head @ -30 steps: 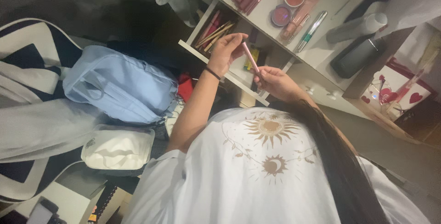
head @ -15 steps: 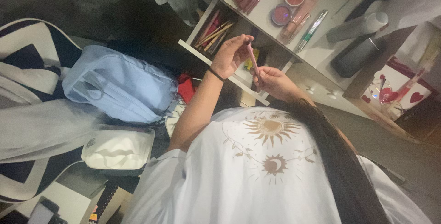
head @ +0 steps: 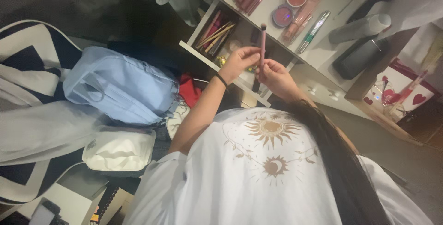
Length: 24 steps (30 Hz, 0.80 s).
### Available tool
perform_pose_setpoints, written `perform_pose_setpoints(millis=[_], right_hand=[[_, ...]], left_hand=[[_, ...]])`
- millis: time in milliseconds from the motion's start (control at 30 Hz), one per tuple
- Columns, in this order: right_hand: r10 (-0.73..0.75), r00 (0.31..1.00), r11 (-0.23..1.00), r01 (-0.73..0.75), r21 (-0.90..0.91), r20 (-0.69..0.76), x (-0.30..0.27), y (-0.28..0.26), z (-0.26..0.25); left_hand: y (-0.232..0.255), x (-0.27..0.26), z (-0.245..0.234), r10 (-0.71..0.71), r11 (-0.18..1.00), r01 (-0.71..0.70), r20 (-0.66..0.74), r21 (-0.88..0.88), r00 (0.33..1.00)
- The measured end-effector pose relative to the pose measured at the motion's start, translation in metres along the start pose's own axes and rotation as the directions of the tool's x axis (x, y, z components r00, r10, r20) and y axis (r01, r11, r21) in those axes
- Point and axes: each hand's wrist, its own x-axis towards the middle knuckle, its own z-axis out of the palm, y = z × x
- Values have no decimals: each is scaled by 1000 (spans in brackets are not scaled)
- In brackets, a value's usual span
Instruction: The person organizes makeup items in a drawer by picking up various products, inspecting them, and placing them back in an orderly arrangement. The person handles lipsticks, brushes, and compacts, moving them between the drawer and the vanity surface.
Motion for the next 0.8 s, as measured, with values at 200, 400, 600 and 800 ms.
perform_pose_setpoints(millis=[200,400,600,800], right_hand=[[-100,995,994,99,-56,-12,14,6,2],[-158,971,950,101,-294,-177,33,-1,4],[-222,907,621,-152,-769,-359,28,-54,27],[-473,843,-175,195,-965,257,56,-116,41]], left_hand=[[-11,3,-1,13,999,-10,-61,41,998],[-22,23,-22,119,993,-120,-146,5,982],[0,33,-48,-73,987,34,-244,-159,967],[34,65,-58,244,894,-92,-302,439,921]])
